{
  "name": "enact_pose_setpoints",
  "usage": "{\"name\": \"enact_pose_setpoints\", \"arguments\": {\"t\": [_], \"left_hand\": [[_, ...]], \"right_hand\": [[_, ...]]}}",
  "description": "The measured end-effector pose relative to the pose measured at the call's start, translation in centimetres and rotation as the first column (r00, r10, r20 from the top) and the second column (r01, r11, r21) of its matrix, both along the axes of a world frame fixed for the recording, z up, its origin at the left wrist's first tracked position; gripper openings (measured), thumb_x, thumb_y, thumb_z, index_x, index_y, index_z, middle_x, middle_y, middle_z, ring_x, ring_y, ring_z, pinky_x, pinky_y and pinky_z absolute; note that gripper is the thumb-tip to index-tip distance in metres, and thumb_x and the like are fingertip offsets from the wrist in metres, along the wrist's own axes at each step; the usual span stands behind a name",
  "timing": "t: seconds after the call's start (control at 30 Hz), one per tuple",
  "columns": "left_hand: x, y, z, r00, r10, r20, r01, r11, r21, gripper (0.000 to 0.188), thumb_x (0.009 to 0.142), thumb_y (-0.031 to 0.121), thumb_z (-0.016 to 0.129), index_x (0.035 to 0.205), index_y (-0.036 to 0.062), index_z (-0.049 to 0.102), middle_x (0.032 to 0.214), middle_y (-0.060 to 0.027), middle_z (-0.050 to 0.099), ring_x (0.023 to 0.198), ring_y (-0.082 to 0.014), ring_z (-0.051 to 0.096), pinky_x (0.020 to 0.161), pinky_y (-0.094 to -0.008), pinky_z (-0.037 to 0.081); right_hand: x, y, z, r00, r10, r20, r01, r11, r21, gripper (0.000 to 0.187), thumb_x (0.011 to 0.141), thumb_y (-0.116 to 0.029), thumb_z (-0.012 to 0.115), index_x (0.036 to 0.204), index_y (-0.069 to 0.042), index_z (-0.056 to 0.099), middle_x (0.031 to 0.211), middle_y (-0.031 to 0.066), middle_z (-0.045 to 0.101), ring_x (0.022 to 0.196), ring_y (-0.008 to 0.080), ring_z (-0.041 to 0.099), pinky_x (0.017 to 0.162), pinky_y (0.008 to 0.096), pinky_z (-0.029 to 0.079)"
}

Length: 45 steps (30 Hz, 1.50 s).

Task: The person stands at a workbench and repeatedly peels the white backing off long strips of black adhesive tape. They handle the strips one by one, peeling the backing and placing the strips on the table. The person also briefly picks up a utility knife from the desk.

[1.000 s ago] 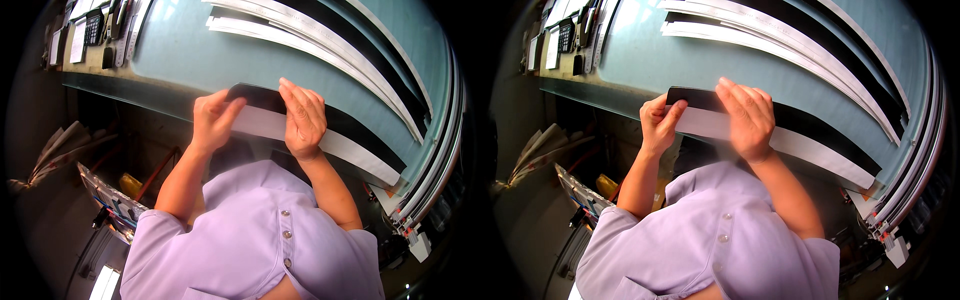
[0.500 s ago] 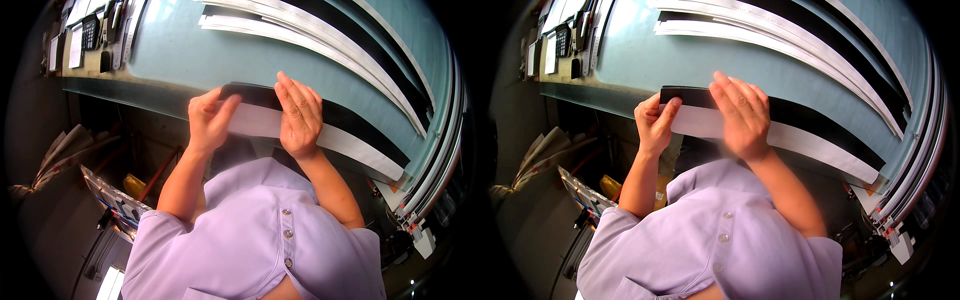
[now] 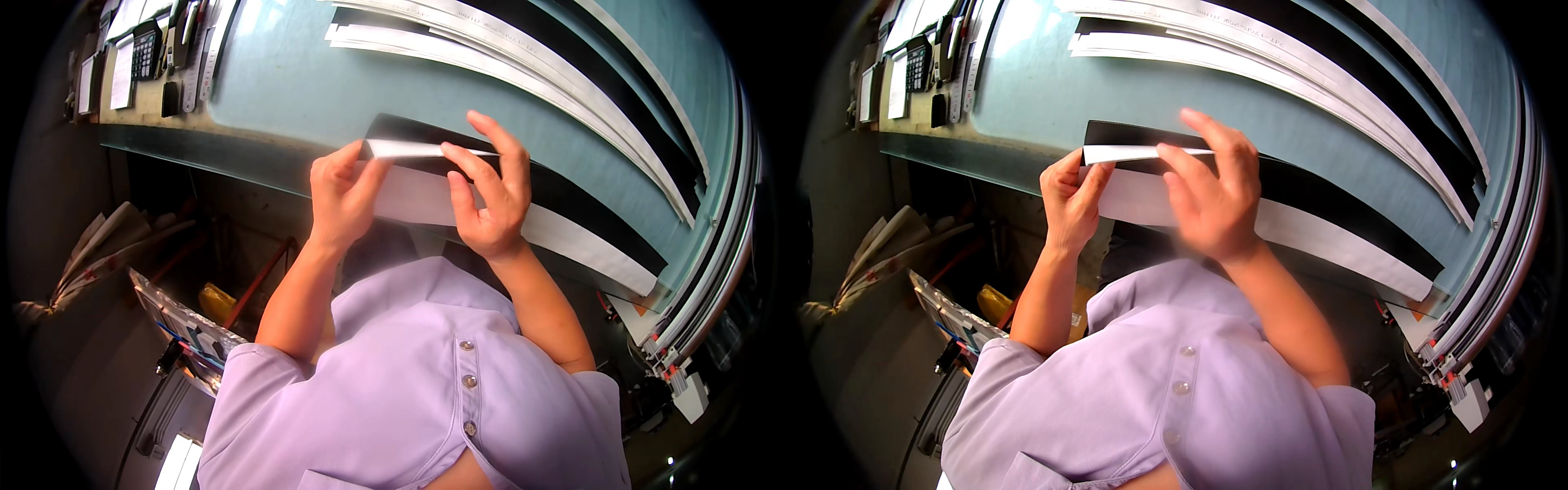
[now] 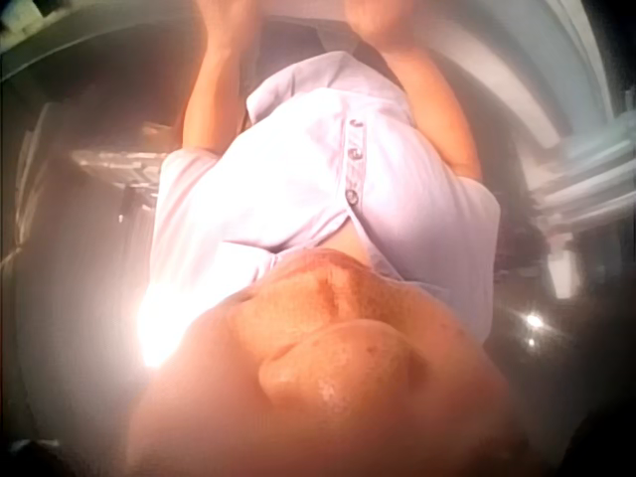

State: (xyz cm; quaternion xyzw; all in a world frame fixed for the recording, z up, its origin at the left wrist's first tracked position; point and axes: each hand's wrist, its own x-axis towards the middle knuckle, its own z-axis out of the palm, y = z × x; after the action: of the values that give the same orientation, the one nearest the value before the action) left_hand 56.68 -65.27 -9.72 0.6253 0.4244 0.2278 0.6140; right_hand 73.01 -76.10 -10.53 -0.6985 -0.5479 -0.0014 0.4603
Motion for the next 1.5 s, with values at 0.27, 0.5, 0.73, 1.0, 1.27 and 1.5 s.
{"name": "enact_pose_setpoints", "arguments": {"t": [0.27,0.5,0.73,1.0,1.27,1.5], "left_hand": [[-0.3,-0.3,-0.7,1.0,0.015,0.003,-0.015,0.997,-0.08,0.01,0.094,0.002,0.063,0.097,-0.0054,0.068,0.071,0.0025,0.064,0.065,-0.0022,0.053,0.056,-0.0207,0.042],[0.0,-0.4,0.7,1.0,-0.005,0.005,0.005,1.0,0.004,0.011,0.094,0.003,0.064,0.099,-0.0051,0.069,0.07,0.0003,0.066,0.063,-0.0032,0.052,0.057,-0.0218,0.043],[-0.4,-0.5,0.6,0.999,-0.031,-0.027,0.033,0.997,0.076,0.008,0.092,0.002,0.065,0.096,-0.0051,0.068,0.068,-0.0015,0.064,0.062,-0.0037,0.052,0.056,-0.0225,0.043],[-0.4,-0.6,0.7,1.0,-0.017,0.012,0.017,1.0,0.015,0.008,0.093,0.002,0.065,0.095,-0.0058,0.067,0.069,0.0002,0.064,0.063,-0.0032,0.051,0.057,-0.0223,0.043],[-0.3,-0.5,0.8,0.998,-0.058,0.015,0.057,0.998,0.037,0.012,0.094,0.004,0.065,0.1,-0.006,0.069,0.074,0.0006,0.066,0.066,-0.0033,0.054,0.058,-0.0222,0.044],[0.1,-0.5,0.1,0.999,0.034,-0.006,-0.035,0.993,-0.111,0.018,0.095,0.01,0.065,0.102,-0.0058,0.07,0.075,-0.0001,0.068,0.068,-0.0035,0.057,0.059,-0.0222,0.046]], "right_hand": [[1.1,3.0,2.2,0.951,-0.012,-0.31,-0.024,0.993,-0.114,0.011,0.077,-0.005,0.078,0.08,-0.01,0.069,0.07,0.0013,0.062,0.063,0.0194,0.057,0.067,0.0316,0.041],[1.3,3.6,2.1,0.952,0.02,-0.305,-0.074,0.983,-0.166,0.012,0.074,-0.005,0.078,0.083,-0.01,0.071,0.08,0.0011,0.064,0.065,0.02,0.058,0.067,0.0318,0.043],[2.0,3.6,3.0,0.939,0.109,-0.325,-0.186,0.958,-0.217,0.012,0.075,-0.007,0.077,0.085,-0.008,0.072,0.081,0.0023,0.066,0.069,0.0219,0.06,0.068,0.0336,0.044],[1.5,3.4,3.1,0.987,0.114,-0.116,-0.124,0.989,-0.081,0.009,0.075,-0.005,0.077,0.083,-0.004,0.073,0.084,0.0066,0.071,0.07,0.0237,0.062,0.074,0.033,0.049],[1.0,3.2,3.2,0.801,-0.033,-0.597,-0.134,0.964,-0.232,0.004,0.083,-0.002,0.071,0.084,0.002,0.069,0.076,0.0109,0.069,0.068,0.0215,0.065,0.064,0.0304,0.05],[1.4,2.3,1.3,0.887,0.083,-0.454,-0.215,0.945,-0.248,0.055,0.088,-0.039,0.074,0.129,-0.006,0.057,0.112,0.0126,0.067,0.098,0.0271,0.065,0.088,0.0388,0.048]]}}
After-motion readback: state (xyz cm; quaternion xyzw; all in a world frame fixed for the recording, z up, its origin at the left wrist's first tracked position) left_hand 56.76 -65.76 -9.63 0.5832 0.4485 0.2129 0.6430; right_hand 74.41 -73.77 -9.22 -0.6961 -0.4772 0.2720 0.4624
